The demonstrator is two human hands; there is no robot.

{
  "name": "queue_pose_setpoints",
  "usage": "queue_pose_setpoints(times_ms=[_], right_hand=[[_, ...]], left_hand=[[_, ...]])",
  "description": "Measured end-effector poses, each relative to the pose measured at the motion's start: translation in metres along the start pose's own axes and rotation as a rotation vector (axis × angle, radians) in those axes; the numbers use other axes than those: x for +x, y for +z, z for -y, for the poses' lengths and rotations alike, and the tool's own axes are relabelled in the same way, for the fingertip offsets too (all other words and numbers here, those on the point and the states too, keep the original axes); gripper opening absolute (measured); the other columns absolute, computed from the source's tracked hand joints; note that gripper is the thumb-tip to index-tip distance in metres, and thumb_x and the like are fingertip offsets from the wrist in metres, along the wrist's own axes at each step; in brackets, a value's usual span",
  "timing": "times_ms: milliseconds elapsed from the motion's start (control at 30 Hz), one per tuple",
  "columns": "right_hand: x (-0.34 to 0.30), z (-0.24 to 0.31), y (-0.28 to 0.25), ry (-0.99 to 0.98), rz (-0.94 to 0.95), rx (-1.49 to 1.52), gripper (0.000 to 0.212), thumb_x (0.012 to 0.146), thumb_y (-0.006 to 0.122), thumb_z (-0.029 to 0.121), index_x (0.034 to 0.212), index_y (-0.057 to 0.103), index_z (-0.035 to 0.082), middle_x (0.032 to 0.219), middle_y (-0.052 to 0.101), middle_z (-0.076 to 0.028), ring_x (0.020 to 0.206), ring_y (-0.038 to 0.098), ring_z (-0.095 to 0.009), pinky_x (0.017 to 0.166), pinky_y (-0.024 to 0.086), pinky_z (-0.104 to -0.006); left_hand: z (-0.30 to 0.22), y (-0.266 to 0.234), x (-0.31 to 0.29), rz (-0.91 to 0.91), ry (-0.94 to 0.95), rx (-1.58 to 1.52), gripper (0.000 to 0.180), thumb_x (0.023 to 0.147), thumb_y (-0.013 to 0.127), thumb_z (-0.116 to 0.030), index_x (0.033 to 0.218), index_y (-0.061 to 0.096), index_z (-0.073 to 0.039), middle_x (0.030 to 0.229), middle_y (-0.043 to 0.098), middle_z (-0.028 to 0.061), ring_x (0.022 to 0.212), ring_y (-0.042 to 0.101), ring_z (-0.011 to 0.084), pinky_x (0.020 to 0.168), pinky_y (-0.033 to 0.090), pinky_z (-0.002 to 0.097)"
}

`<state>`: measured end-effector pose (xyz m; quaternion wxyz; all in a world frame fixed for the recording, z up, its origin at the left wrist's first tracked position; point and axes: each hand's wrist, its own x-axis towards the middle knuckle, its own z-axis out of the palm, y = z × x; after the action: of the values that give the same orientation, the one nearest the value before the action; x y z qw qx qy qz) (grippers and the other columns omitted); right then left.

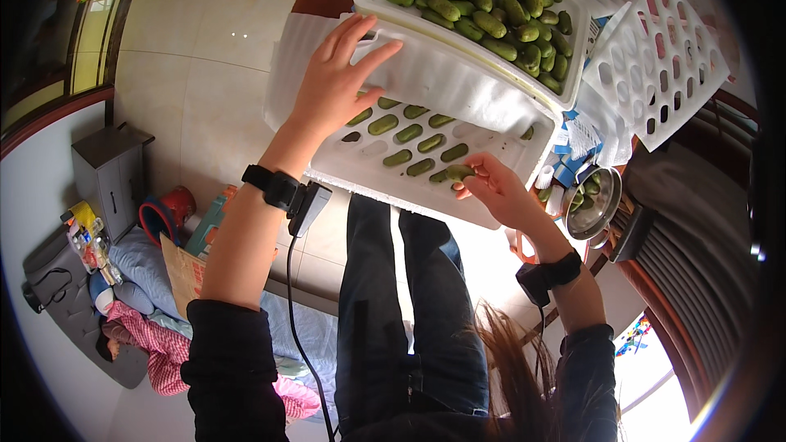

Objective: The person transfers green vegetables from a metal bowl into a white styrofoam container, arranging them by hand. After filling the container, the person closes the lid and carries the box to another room, placing it on a small refrigerator.

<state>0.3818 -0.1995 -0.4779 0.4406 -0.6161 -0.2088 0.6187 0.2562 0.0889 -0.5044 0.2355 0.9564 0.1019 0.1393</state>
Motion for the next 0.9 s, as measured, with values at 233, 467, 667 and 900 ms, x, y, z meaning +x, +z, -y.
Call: queue_pose_setpoints(times_ms=[233, 467, 667, 900], right_hand=[[-0.007, -0.008, 0.001, 0.065, -0.013, 0.358, 0.021, 0.099, 0.047, 0.017, 0.114, 0.049, 0.002, 0.094, 0.062, -0.009, 0.085, 0.063, -0.016, 0.082, 0.05, -0.0295], [-0.018, -0.012, 0.006, -0.01, -0.023, 0.517, 0.027, 0.096, 0.054, 0.022, 0.114, 0.049, 0.001, 0.094, 0.062, -0.008, 0.084, 0.063, -0.017, 0.079, 0.052, -0.0306], [-0.037, -0.01, 0.006, -0.079, -0.114, 0.525, 0.025, 0.094, 0.057, 0.018, 0.111, 0.049, 0.001, 0.093, 0.061, -0.009, 0.082, 0.063, -0.017, 0.078, 0.052, -0.0305], [-0.093, -0.047, -0.017, -0.245, -0.532, 0.427, 0.025, 0.093, 0.061, 0.015, 0.109, 0.049, 0.002, 0.095, 0.062, -0.01, 0.082, 0.062, -0.017, 0.079, 0.051, -0.0319]], left_hand=[[0.0, 0.002, 0.0, -0.02, 0.003, -0.012, 0.073, 0.06, 0.082, -0.007, 0.127, 0.057, -0.024, 0.139, 0.043, 0.0072, 0.13, 0.04, 0.0296, 0.104, 0.042, 0.0408], [-0.001, 0.001, 0.001, 0.021, -0.007, -0.038, 0.071, 0.065, 0.081, -0.009, 0.13, 0.056, -0.023, 0.145, 0.037, 0.0069, 0.134, 0.035, 0.0307, 0.107, 0.037, 0.0423], [-0.003, 0.001, 0.002, 0.008, 0.003, 0.012, 0.071, 0.062, 0.081, -0.008, 0.128, 0.058, -0.021, 0.142, 0.04, 0.0079, 0.13, 0.039, 0.0313, 0.105, 0.04, 0.042], [-0.009, -0.002, 0.006, 0.064, 0.02, 0.062, 0.068, 0.066, 0.08, -0.011, 0.13, 0.056, -0.014, 0.145, 0.036, 0.0118, 0.132, 0.037, 0.0341, 0.106, 0.036, 0.0443]])
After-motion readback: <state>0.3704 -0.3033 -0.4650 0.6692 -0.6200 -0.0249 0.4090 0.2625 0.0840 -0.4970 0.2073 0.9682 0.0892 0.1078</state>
